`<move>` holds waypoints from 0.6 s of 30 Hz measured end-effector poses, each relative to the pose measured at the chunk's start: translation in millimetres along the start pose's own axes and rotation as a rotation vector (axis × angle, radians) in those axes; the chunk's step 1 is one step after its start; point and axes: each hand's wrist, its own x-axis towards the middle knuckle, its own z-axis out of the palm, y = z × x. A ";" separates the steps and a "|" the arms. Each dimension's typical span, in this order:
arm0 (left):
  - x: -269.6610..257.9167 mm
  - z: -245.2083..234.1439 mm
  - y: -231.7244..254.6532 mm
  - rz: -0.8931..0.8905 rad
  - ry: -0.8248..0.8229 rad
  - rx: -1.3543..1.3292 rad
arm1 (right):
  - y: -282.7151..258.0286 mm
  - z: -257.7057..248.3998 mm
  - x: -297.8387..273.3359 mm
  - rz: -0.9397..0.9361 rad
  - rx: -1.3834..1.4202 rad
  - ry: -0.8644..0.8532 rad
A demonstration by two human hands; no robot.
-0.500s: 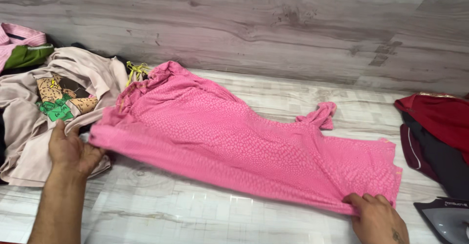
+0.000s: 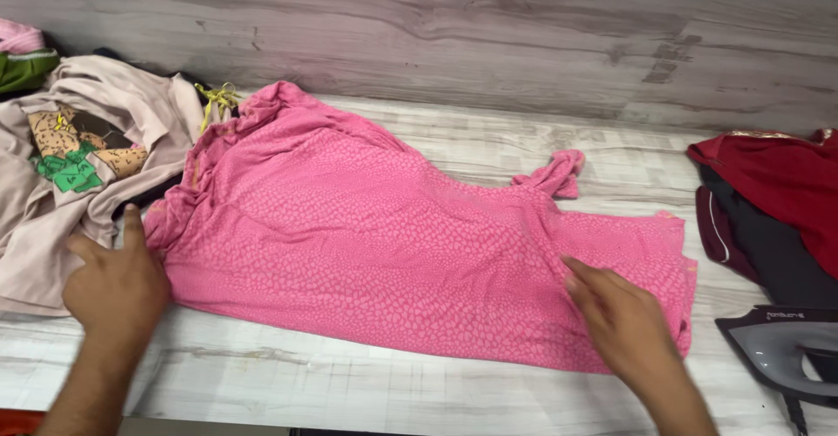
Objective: The person irons a red towel on a white ironing board, smoothing it with both hands and using a steam iron. After finishing the red towel, the person picks up a pink patterned garment, lays it flat, and begins ironing it as well.
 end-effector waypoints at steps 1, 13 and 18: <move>-7.5 -8.2 9.7 0.083 0.167 0.139 | -6.5 8.5 10.7 -0.110 -0.070 0.072; -32.2 19.3 135.8 0.600 -0.098 -0.362 | 85.8 45.0 67.9 0.189 -0.410 0.076; -72.2 18.1 113.0 0.510 -0.025 -0.388 | 98.3 42.9 63.8 0.199 -0.423 0.088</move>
